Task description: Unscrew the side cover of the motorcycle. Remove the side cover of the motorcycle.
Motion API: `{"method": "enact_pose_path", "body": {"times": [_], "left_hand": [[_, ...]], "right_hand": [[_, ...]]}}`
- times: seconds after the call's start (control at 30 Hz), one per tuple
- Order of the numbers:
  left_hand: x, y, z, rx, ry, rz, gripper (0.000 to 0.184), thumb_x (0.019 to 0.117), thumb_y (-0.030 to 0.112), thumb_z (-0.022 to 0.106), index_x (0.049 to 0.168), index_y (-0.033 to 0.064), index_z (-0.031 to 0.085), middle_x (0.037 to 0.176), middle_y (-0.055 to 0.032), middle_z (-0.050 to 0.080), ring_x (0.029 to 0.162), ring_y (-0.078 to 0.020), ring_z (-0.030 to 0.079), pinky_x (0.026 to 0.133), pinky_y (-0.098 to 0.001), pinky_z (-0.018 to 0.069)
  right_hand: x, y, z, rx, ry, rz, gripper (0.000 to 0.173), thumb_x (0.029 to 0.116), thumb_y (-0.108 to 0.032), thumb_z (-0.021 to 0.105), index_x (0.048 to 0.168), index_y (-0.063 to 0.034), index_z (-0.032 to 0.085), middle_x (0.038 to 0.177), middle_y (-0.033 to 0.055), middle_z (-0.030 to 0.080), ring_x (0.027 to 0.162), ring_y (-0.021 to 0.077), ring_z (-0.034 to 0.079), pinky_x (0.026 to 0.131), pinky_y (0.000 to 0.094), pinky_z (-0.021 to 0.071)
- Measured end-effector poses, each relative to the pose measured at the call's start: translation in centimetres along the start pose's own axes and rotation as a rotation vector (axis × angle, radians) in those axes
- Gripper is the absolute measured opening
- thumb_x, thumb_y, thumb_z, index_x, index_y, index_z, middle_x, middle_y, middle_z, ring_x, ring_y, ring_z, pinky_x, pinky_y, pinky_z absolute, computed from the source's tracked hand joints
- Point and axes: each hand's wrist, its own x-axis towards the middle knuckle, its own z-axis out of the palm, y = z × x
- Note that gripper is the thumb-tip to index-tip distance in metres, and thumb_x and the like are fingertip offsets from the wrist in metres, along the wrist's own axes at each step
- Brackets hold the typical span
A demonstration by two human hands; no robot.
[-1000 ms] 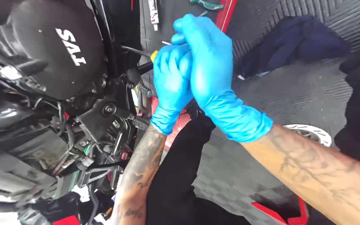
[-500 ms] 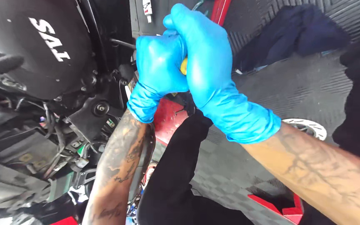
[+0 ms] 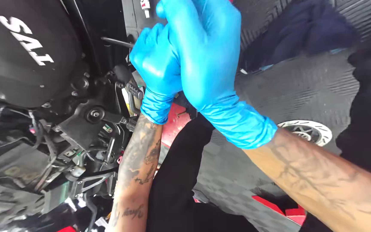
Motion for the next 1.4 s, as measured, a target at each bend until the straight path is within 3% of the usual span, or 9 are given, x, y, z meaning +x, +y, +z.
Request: {"method": "enact_pose_path", "body": {"times": [0.47,0.57,0.73,0.87,0.97,1.1,1.2,1.27,1.4], "left_hand": [[0.1,-1.3,-1.3,-0.276,-0.091,0.163,0.042,0.0747,0.060,0.078,0.086,0.0192,0.077,0.080,0.0014,0.070,0.074,-0.0089,0.065,0.067,-0.0312,0.0493],[3.6,1.5,-3.3,-0.320,-0.009,0.247,0.040,0.0836,0.055,0.071,0.078,0.0153,0.074,0.071,-0.0006,0.067,0.065,-0.0093,0.063,0.059,-0.0297,0.0459],[9.1,6.4,-7.0,-0.224,-0.230,0.185,0.029,0.0834,0.038,0.068,0.073,0.0105,0.071,0.064,-0.0062,0.069,0.057,-0.0171,0.066,0.049,-0.0368,0.0450],[7.5,8.3,-8.3,-0.139,-0.317,0.146,0.022,0.0791,0.030,0.075,0.081,0.0080,0.074,0.079,-0.0111,0.074,0.077,-0.0275,0.073,0.065,-0.0462,0.0569],[5.6,12.9,-12.0,-0.206,-0.381,0.280,0.016,0.0799,0.024,0.075,0.083,0.0083,0.074,0.080,-0.0107,0.074,0.081,-0.0280,0.073,0.073,-0.0449,0.0582],[4.3,23.2,-19.7,-0.360,-0.639,0.546,0.008,0.0938,0.015,0.063,0.094,0.0100,0.069,0.089,-0.0101,0.070,0.089,-0.0299,0.068,0.079,-0.0444,0.0548],[3.7,30.8,-26.2,-0.280,-0.737,0.698,0.027,0.0968,0.006,0.056,0.123,0.0072,0.065,0.120,-0.0132,0.068,0.117,-0.0321,0.063,0.105,-0.0454,0.0481],[2.1,34.3,-31.0,-0.226,-0.673,0.552,0.036,0.0998,0.014,0.053,0.135,0.0101,0.060,0.134,-0.0124,0.065,0.130,-0.0306,0.058,0.114,-0.0458,0.0422],[-4.7,36.2,-37.8,-0.018,-0.487,-0.199,0.047,0.0998,0.037,0.055,0.140,0.0127,0.061,0.145,-0.0137,0.059,0.138,-0.0347,0.052,0.113,-0.0569,0.0406]], "right_hand": [[-0.4,0.2,-0.1,0.153,-0.026,0.141,0.023,0.1018,-0.015,0.051,0.104,-0.0088,0.073,0.093,-0.0006,0.073,0.089,0.0079,0.070,0.077,0.0308,0.0583],[-0.3,-0.1,-0.1,0.145,-0.038,0.158,0.025,0.1026,-0.015,0.049,0.105,-0.0083,0.073,0.094,-0.0003,0.074,0.090,0.0077,0.070,0.079,0.0296,0.0582],[0.4,0.2,-0.2,0.210,-0.002,0.230,0.025,0.1025,-0.012,0.050,0.091,-0.0063,0.071,0.088,0.0033,0.074,0.088,0.0115,0.072,0.080,0.0314,0.0585],[-0.1,0.2,-3.1,-0.047,-0.275,0.299,0.028,0.1056,-0.025,0.049,0.096,-0.0139,0.073,0.090,-0.0046,0.069,0.089,0.0055,0.066,0.081,0.0297,0.0553],[-2.2,-2.7,-7.2,-0.119,-0.637,0.569,0.040,0.1063,-0.045,0.045,0.093,-0.0171,0.071,0.081,-0.0042,0.069,0.075,0.0074,0.067,0.065,0.0318,0.0570],[-8.9,-7.5,-14.5,0.085,-0.934,0.769,0.038,0.1086,-0.036,0.041,0.120,-0.0151,0.070,0.077,-0.0041,0.064,0.063,0.0036,0.059,0.054,0.0216,0.0506],[-15.7,-11.1,-20.6,0.182,-0.917,0.792,0.039,0.1080,-0.029,0.039,0.128,-0.0121,0.067,0.087,-0.0011,0.069,0.069,0.0043,0.063,0.059,0.0212,0.0541],[-19.8,-12.2,-25.7,0.189,-0.822,0.758,0.037,0.1064,-0.027,0.042,0.128,-0.0103,0.066,0.092,0.0014,0.069,0.074,0.0079,0.065,0.065,0.0244,0.0574],[-27.6,-13.3,-36.4,0.329,-0.584,0.648,0.030,0.1015,-0.026,0.048,0.121,-0.0126,0.066,0.083,-0.0053,0.062,0.058,0.0017,0.053,0.051,0.0157,0.0478]]}}
